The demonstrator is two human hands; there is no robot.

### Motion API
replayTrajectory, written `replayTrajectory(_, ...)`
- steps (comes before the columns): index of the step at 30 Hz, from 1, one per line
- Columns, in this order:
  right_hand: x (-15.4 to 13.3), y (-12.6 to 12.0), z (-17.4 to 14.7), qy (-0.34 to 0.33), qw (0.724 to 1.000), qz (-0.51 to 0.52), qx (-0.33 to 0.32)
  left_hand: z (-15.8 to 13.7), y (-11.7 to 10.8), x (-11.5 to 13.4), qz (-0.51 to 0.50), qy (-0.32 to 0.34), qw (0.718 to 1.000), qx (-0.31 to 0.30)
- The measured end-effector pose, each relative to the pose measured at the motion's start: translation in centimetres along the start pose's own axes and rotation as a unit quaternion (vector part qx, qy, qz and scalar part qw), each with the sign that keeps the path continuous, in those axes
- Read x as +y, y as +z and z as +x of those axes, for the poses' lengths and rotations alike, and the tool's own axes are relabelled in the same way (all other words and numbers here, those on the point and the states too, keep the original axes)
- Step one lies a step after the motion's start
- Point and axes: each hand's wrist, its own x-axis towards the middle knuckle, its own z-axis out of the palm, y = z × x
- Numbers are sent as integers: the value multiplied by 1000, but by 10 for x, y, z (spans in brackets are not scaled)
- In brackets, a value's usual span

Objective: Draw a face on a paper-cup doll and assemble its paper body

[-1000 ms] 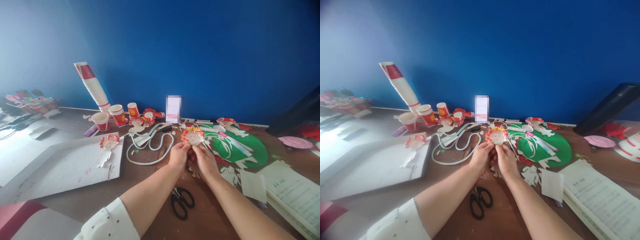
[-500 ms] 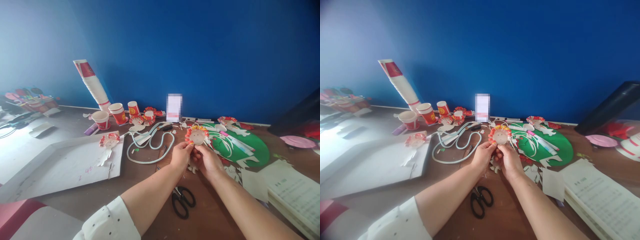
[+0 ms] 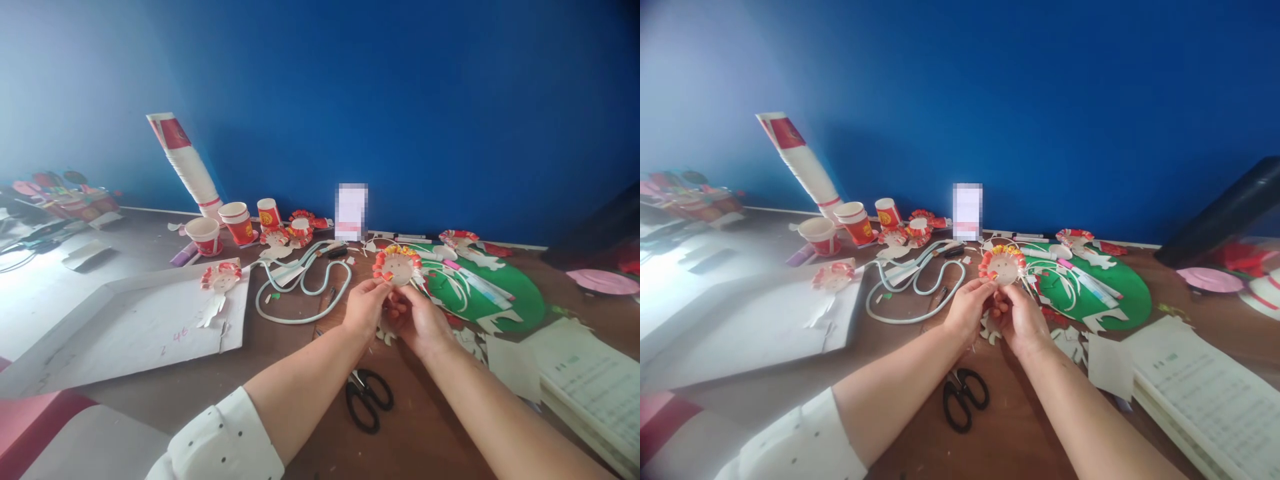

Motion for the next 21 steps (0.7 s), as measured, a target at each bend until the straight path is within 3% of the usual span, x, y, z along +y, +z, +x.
replayTrajectory(21,13,2,-1,-84,989,-118,-3,1,-1,0,0,-1,1000,31)
